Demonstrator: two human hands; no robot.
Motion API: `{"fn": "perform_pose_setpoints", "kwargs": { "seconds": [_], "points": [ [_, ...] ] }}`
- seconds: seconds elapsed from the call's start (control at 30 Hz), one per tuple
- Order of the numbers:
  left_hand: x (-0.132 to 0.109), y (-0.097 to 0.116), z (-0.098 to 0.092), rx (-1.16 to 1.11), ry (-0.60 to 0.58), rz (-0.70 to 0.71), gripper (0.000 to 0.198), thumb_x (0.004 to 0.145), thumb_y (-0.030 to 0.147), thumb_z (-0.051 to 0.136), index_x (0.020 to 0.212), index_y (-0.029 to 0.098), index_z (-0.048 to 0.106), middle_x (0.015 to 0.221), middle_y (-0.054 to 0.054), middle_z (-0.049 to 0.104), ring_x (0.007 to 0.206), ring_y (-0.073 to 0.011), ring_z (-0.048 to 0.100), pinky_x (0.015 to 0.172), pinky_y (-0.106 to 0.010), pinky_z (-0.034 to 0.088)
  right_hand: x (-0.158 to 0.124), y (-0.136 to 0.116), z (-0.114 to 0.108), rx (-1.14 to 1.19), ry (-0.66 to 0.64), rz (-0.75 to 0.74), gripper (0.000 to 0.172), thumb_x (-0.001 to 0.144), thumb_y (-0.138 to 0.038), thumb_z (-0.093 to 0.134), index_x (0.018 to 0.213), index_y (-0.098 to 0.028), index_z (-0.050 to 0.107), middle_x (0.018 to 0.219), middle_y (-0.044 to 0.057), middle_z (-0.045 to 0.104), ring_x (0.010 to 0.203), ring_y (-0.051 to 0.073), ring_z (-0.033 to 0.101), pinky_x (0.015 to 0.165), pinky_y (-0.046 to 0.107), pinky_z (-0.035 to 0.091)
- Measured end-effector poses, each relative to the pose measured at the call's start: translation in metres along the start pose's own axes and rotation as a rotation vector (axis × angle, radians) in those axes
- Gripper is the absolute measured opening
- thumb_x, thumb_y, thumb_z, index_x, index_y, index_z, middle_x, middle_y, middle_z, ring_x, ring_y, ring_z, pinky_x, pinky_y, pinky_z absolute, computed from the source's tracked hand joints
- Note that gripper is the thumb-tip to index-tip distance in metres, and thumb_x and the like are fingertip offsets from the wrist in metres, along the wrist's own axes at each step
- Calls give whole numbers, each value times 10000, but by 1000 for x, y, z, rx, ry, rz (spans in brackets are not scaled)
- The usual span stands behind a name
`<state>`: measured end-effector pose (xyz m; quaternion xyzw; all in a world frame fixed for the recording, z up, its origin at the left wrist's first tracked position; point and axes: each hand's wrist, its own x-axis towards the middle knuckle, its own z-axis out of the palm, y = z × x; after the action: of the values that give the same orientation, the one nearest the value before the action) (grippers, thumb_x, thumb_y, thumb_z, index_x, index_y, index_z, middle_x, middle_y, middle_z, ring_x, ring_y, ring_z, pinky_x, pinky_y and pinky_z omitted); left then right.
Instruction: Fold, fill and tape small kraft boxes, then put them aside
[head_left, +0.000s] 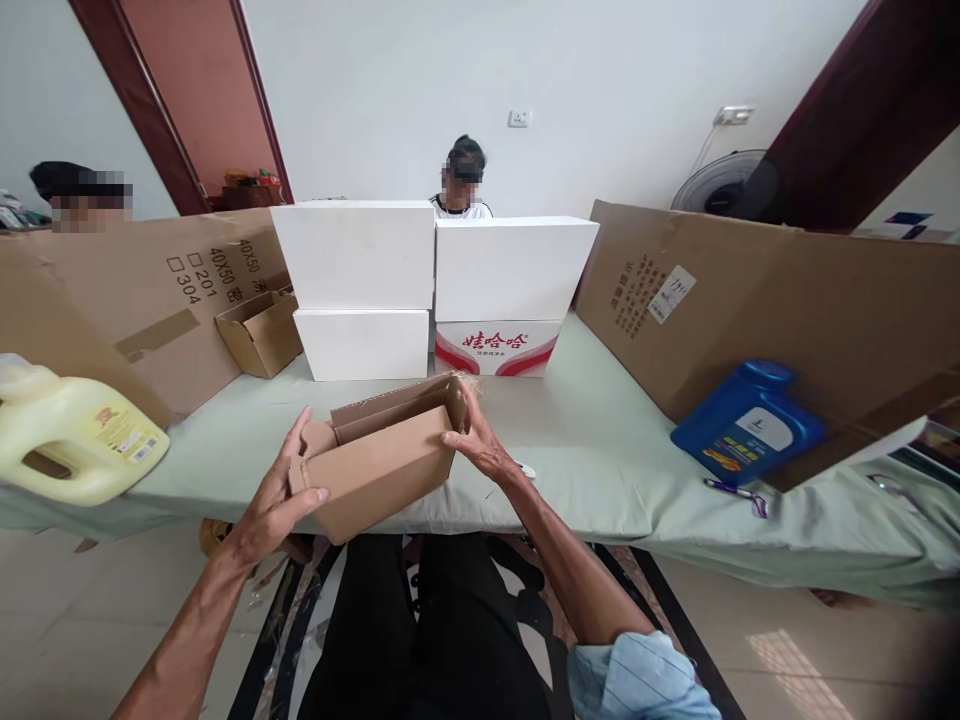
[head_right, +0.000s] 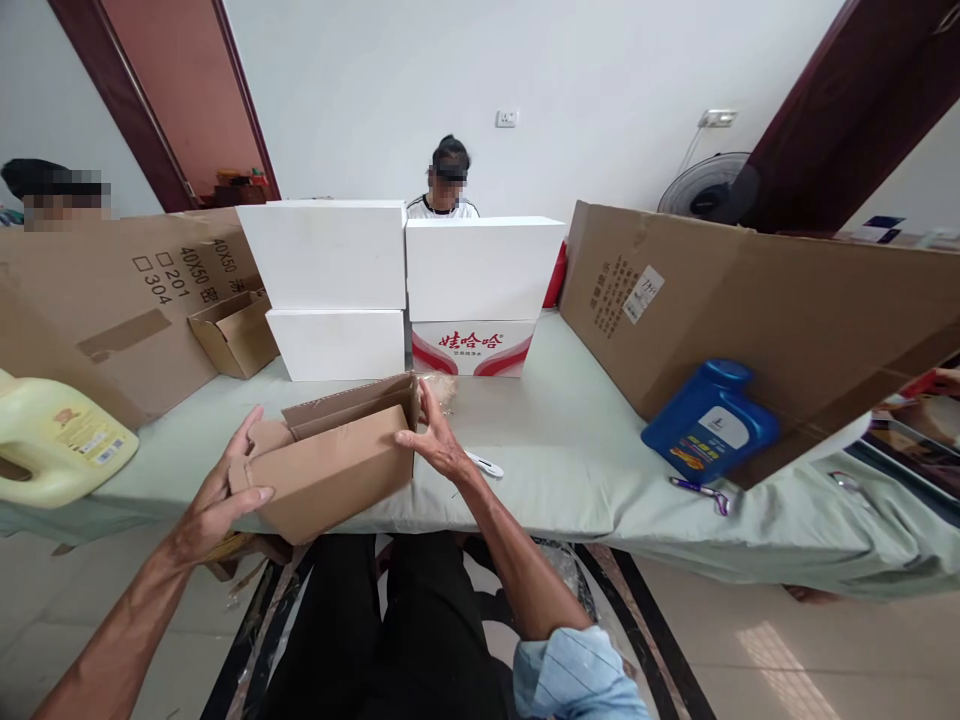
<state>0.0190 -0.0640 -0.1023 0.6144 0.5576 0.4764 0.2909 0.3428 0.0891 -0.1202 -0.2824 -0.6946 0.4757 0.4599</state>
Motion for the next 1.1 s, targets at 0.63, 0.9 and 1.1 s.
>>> {"fn": "perform_pose_setpoints", "kwargs": {
  "seconds": [0.63,0.9,1.1],
  "points": [
    [22,-16,-16,150,322,-2,1642,459,619,1069,1769,271,143,1707,-250,415,1514,-474,533,1217,-648,496,-19,-34,7,16,-168,144,935,720,-562,997,1515,-233,631,1404,105,700,1245,291,673,1014,401,621],
    [45,-23,-20,-45,525,-149,1147,420,583,1058,1364,147,574,1322,-181,709,1283,-411,689,1112,-579,599,-26,-48,20,197,-232,111,464,846,-537,910,1121,-182,794,1000,30,764,964,222,700,861,320,585],
    [45,-11,-29,-8,531,-201,825,527,524,1009,1182,171,651,1167,-80,776,1088,-318,732,1042,-564,636,-56,-26,11,25,-292,171,389,837,-534,884,1014,-196,808,930,15,773,953,241,706,817,314,599]
  ]
}}
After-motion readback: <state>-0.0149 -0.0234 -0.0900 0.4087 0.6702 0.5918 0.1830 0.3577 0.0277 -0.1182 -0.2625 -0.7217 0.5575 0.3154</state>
